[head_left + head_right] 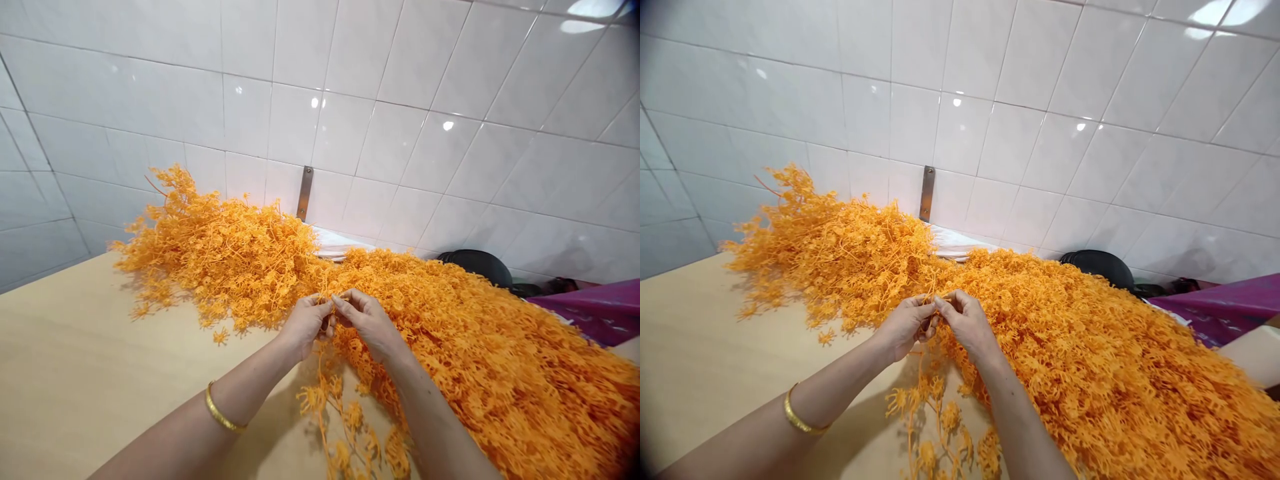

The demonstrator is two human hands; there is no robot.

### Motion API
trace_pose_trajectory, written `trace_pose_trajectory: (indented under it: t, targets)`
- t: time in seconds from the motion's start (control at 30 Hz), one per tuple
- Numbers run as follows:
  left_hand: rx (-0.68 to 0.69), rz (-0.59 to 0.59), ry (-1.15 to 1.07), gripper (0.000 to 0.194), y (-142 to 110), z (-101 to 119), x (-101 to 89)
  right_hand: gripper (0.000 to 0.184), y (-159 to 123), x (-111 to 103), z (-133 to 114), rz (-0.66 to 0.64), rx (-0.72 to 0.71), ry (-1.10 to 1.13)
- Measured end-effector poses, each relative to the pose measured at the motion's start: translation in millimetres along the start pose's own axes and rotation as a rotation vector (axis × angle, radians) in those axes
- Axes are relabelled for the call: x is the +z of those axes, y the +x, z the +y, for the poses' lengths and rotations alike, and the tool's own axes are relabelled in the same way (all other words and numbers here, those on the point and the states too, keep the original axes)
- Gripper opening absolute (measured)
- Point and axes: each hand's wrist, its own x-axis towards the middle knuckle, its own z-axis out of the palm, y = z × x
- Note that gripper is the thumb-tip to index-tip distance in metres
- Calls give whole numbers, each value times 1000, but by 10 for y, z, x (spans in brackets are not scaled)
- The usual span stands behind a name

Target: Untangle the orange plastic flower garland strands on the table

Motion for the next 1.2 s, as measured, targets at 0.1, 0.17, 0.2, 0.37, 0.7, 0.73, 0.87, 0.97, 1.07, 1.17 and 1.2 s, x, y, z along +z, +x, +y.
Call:
trace_pose_trajectory:
  t: [0.1,0.17,0.2,0.37,0.7,0.73,0.87,0.97,1.07,1.17,1.2]
  targets:
    - [16,-22,25,19,-9,-12,11,26,1,-4,21,71,-54,-56]
    - [-10,-39,35,21,-26,-5,23,26,0,-6,18,149,-82,-63]
    - [-22,-50,36,22,-35,2,30,26,-1,-4,13,187,-96,-47]
    - [-16,-167,-1,23,-68,68,49,27,-5,44,-39,318,-75,261]
    - [-70,-555,-169,18,-203,304,-34,21,-5,4,-272,269,-35,728]
    - [-95,-603,-177,19,-222,316,-33,22,-5,-88,-307,297,-62,709]
    - [-133,-614,-233,21,-201,293,-45,18,-54,-472,-403,449,-154,578]
    - [-133,-567,-303,25,-118,263,-95,10,-118,-590,-376,608,-180,253]
    - [-149,-555,-278,28,-73,276,-143,27,-177,-567,-290,669,-208,-264]
    - [-146,-538,-265,30,-80,315,-159,23,-278,-468,-235,544,-252,-612]
    - [-144,-539,-271,30,-88,329,-160,21,-329,-418,-229,460,-248,-649]
